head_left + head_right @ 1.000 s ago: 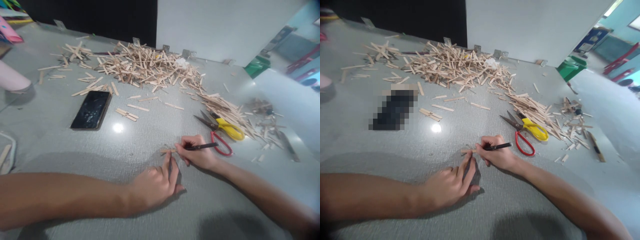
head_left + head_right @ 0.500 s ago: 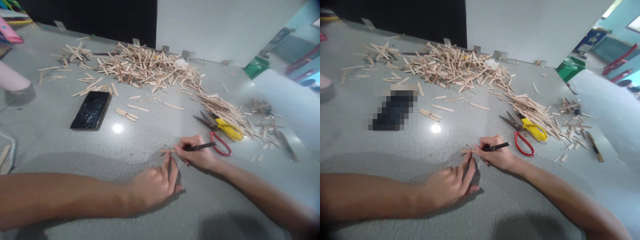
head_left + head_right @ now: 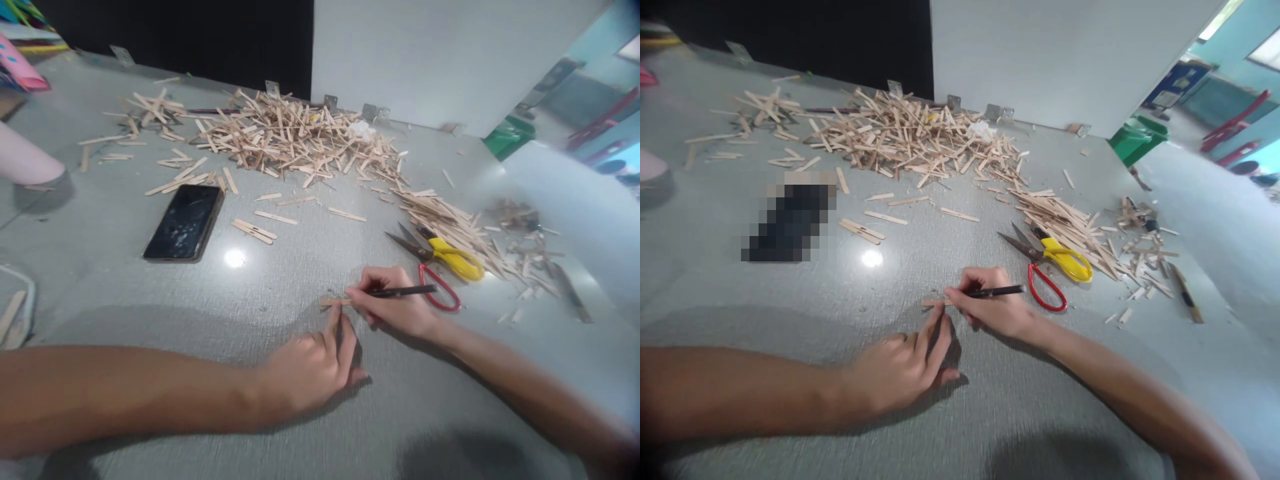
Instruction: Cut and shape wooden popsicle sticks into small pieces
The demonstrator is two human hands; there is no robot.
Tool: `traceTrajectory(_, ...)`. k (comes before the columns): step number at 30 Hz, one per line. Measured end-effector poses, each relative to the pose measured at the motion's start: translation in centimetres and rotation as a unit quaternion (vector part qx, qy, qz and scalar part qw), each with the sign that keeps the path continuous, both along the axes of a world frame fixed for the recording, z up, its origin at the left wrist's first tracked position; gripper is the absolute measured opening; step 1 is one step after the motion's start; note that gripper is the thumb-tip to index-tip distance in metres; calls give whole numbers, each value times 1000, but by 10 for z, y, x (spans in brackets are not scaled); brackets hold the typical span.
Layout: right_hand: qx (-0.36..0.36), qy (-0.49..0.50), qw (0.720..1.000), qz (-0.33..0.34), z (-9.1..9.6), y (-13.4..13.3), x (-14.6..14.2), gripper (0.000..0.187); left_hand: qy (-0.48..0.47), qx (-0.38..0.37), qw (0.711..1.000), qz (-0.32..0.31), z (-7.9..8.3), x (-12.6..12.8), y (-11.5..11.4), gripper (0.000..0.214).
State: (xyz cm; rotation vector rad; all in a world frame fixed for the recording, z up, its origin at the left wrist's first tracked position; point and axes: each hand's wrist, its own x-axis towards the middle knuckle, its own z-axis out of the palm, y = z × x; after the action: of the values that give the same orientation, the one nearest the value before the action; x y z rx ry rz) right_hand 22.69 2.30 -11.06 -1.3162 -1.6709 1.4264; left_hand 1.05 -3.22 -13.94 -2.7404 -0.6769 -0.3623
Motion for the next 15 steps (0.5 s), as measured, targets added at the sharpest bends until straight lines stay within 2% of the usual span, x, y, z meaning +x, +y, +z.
traceTrajectory(5, 30, -6, 999, 21, -13, 0, -2, 41, 7, -7, 1000, 4, 0, 0, 0, 75)
traceTrajectory(15, 39, 1, 999, 12, -15, 0, -3, 41, -6, 9, 1000, 9, -2, 1, -1, 75)
